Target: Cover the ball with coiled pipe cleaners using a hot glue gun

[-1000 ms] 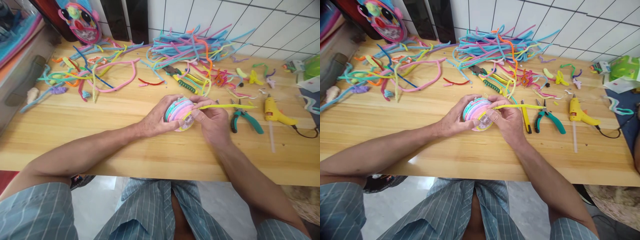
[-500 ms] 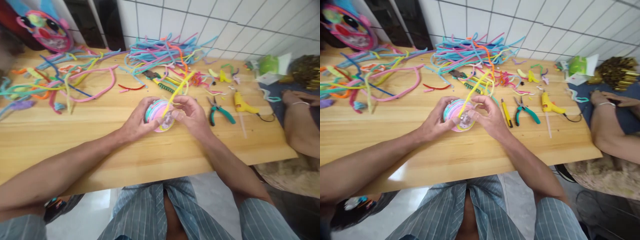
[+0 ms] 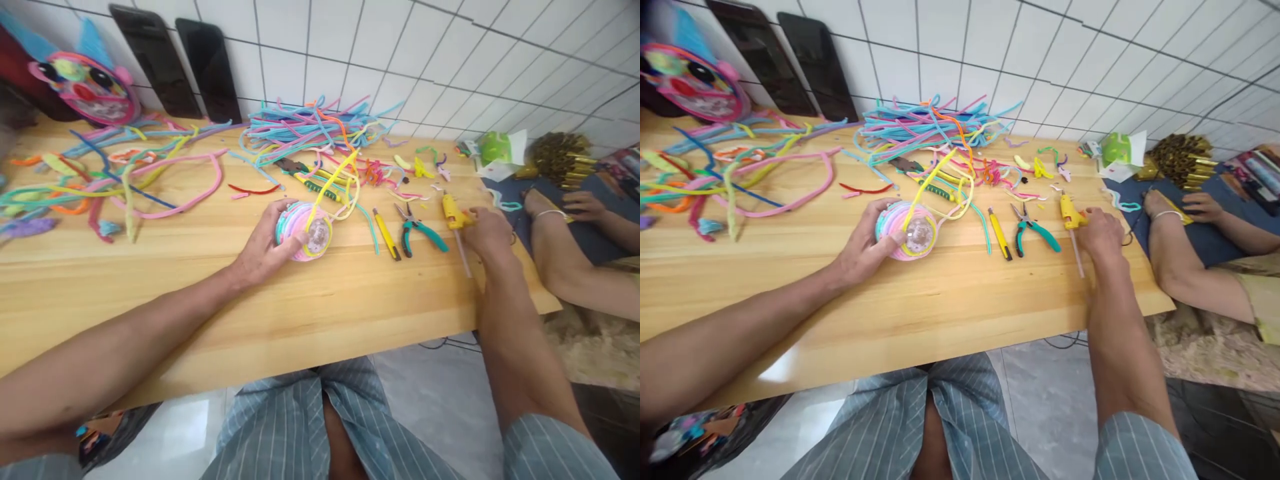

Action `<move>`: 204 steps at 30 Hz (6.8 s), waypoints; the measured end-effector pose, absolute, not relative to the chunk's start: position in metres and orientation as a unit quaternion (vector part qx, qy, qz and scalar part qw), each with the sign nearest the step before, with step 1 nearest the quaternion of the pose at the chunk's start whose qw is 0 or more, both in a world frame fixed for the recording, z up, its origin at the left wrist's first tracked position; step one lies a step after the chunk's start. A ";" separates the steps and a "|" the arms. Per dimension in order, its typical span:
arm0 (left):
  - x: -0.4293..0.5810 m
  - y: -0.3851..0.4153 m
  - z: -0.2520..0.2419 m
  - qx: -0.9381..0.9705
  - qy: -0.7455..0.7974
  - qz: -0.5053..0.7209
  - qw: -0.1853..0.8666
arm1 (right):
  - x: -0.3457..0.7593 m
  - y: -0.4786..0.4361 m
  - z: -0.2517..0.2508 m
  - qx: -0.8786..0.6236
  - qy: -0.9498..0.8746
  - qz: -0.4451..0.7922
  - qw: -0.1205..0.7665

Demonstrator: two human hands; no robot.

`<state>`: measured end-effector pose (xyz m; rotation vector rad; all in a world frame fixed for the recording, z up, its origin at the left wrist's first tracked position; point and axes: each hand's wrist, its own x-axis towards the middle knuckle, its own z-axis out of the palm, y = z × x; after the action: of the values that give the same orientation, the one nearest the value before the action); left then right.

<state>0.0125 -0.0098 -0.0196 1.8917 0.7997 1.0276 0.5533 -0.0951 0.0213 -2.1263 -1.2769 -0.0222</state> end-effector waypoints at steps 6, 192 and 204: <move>0.018 -0.010 -0.017 0.748 0.314 0.411 0.415 | 0.548 -0.088 0.030 -0.872 -0.421 -0.012 0.248; 0.019 -0.019 -0.024 0.773 0.359 0.440 0.284 | 0.304 -0.119 0.012 -0.455 -0.840 -0.049 0.290; 0.018 -0.020 -0.023 0.771 0.358 0.442 0.286 | 0.299 -0.117 0.017 -0.430 -0.850 -0.060 0.297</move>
<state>0.0184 -0.0195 -0.0226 2.0610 0.9578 1.1826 0.2988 -0.1172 0.0165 -1.1425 -2.2608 -0.1607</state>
